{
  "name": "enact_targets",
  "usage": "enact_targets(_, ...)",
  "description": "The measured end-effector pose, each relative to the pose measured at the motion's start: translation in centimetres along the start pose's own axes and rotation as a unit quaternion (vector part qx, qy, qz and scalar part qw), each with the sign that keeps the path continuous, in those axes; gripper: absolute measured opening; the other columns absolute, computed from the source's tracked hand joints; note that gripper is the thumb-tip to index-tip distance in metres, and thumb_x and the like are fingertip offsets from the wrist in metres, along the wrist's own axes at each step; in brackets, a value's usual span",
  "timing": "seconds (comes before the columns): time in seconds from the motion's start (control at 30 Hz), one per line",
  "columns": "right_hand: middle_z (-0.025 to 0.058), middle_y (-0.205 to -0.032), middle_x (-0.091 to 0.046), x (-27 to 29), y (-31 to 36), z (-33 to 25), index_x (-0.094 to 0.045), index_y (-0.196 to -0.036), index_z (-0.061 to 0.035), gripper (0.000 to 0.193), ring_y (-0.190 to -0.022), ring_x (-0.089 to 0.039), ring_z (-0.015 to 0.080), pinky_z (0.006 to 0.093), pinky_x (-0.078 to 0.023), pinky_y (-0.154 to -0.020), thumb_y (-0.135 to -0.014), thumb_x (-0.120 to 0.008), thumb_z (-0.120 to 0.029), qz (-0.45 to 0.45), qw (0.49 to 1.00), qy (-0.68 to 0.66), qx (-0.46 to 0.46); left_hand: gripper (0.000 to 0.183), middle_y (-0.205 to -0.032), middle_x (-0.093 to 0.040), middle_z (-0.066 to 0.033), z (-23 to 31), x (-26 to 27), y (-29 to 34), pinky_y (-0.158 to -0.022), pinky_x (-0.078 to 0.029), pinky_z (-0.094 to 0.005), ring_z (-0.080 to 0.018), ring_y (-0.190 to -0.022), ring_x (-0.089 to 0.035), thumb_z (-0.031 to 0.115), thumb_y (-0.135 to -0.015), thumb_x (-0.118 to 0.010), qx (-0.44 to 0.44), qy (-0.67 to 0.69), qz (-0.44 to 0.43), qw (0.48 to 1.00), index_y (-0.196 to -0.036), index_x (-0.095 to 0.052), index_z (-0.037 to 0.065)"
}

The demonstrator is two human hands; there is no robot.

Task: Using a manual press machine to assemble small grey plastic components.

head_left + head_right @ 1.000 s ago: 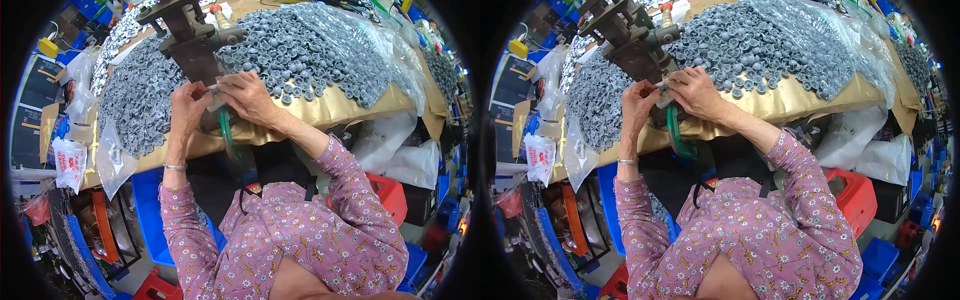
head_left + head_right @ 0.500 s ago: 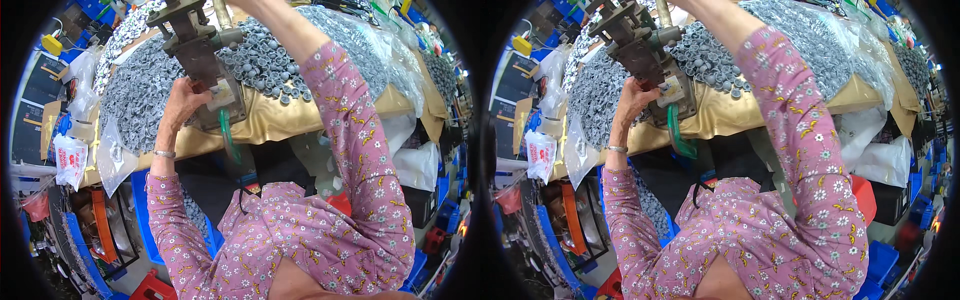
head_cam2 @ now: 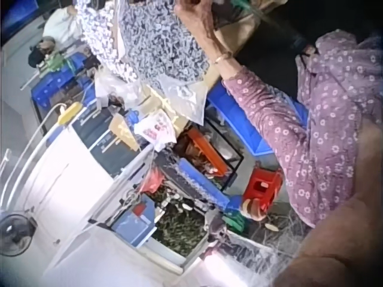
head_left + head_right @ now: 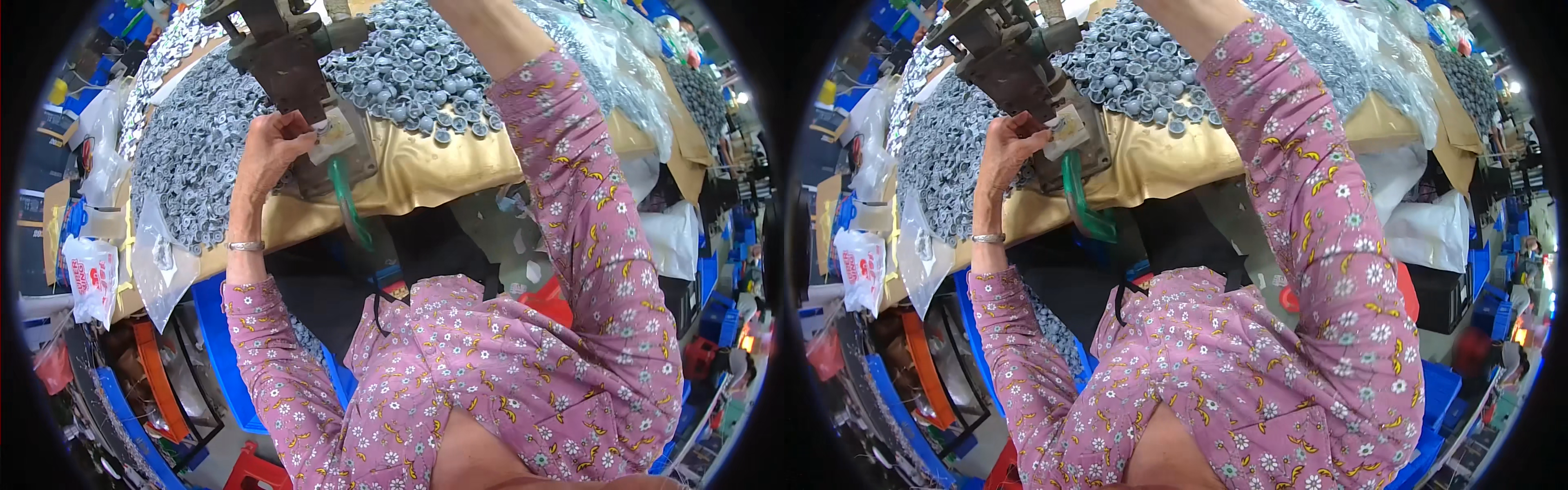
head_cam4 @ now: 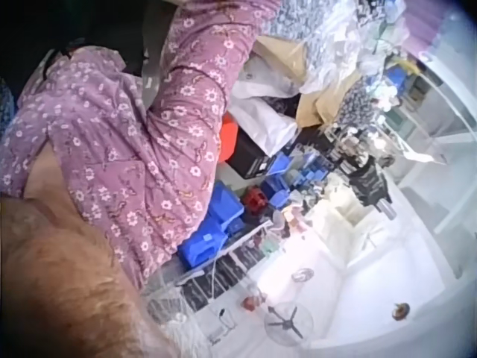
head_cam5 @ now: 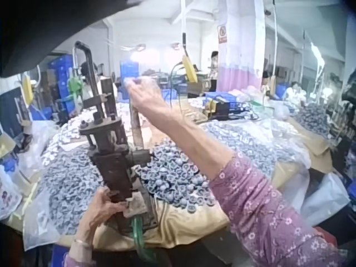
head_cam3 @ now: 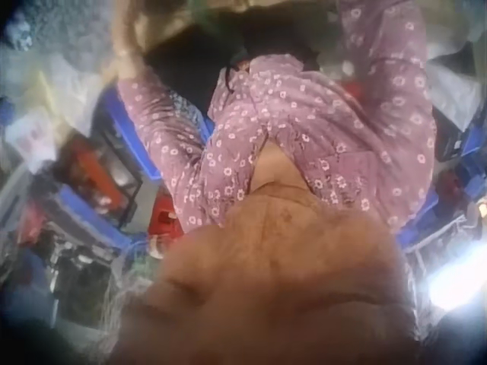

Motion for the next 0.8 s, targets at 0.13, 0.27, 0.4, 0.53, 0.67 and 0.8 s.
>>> enact_targets(0.13, 0.0152, -0.083, -0.069, 7.6, 12.6, 6.8, -0.069, -0.097, 0.0026, 0.042, -0.075, -0.060, 0.0151, 0.0372, -0.048, -0.067, -0.099, -0.063, -0.039, -0.086, 0.951, 0.292, 0.055, 0.008, -0.065, -0.061, 0.0001, 2.0, 0.1, 2.8, -0.054, -0.041, -0.0254, -0.0049, -0.060, -0.051, 0.003, -0.079, -0.073, -0.047, -0.032, 0.070, 0.996, -0.082, -0.070, -0.003)
enact_targets(0.27, 0.0105, -0.070, -0.070, 6.0, 26.6, -2.9, -0.077, -0.087, -0.0028, 0.020, -0.061, -0.067, 0.0221, 0.0330, -0.049, -0.060, -0.090, -0.075, -0.022, -0.095, 0.944, 0.229, -0.218, 0.007, -0.065, -0.059, 0.0006, 1.0, 4.8, 13.0, -0.055, -0.040, -0.0243, -0.0046, -0.060, -0.051, 0.002, -0.079, -0.071, 0.036, -0.113, 0.176, 0.977, -0.084, -0.067, -0.001)
enact_targets(0.4, 0.0101, -0.086, -0.071, 8.0, 30.6, -4.6, -0.077, -0.094, -0.0055, 0.009, -0.070, -0.070, 0.0225, 0.0332, -0.053, -0.064, -0.087, -0.078, -0.012, -0.110, 0.930, 0.302, -0.179, 0.014, -0.059, -0.054, 0.0003, -2.6, 9.7, 21.7, -0.051, -0.040, -0.0272, -0.0070, -0.055, -0.050, 0.007, -0.080, -0.076, 0.214, -0.157, 0.152, 0.952, -0.082, -0.065, -0.002)
enact_targets(0.53, 0.0128, -0.086, -0.068, 5.6, 30.5, -4.3, -0.074, -0.094, -0.0045, 0.007, -0.075, -0.066, 0.0298, 0.0387, -0.050, -0.066, -0.088, -0.075, -0.008, -0.162, 0.940, 0.275, -0.121, 0.026, -0.064, -0.060, -0.0058, 0.1, 9.7, 24.3, -0.054, -0.044, -0.0296, -0.0113, -0.057, -0.055, 0.018, -0.081, -0.082, 0.205, -0.232, 0.242, 0.920, -0.092, -0.070, -0.003)
enact_targets(0.67, 0.0162, -0.095, -0.067, 7.0, 31.1, -5.0, -0.072, -0.103, -0.0005, 0.012, -0.081, -0.066, 0.0317, 0.0381, -0.051, -0.071, -0.092, -0.067, -0.004, -0.202, 0.942, 0.202, -0.179, 0.034, -0.108, -0.072, -0.0223, -1.3, 6.4, 20.2, -0.086, -0.053, -0.0485, -0.0399, -0.100, -0.068, 0.019, -0.079, -0.066, 0.115, -0.199, 0.258, 0.938, -0.106, -0.068, -0.002)
enact_targets(0.8, 0.0199, -0.105, -0.068, 9.6, 32.7, -3.2, -0.068, -0.110, 0.0026, 0.015, -0.090, -0.068, 0.0338, 0.0370, -0.054, -0.076, -0.095, -0.065, 0.000, -0.246, 0.941, 0.207, -0.108, 0.028, -0.086, -0.065, -0.0200, -7.9, 4.1, 14.5, -0.077, -0.052, -0.0520, -0.0409, -0.087, -0.066, 0.028, -0.078, -0.076, 0.049, -0.341, 0.281, 0.895, -0.086, -0.065, 0.003)
Point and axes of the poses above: each hand's wrist, its own y-axis away from the middle knuckle, its own x-axis out of the back of the hand, z = x × y, the point moved 1 cm from there along -y, towards the middle knuckle
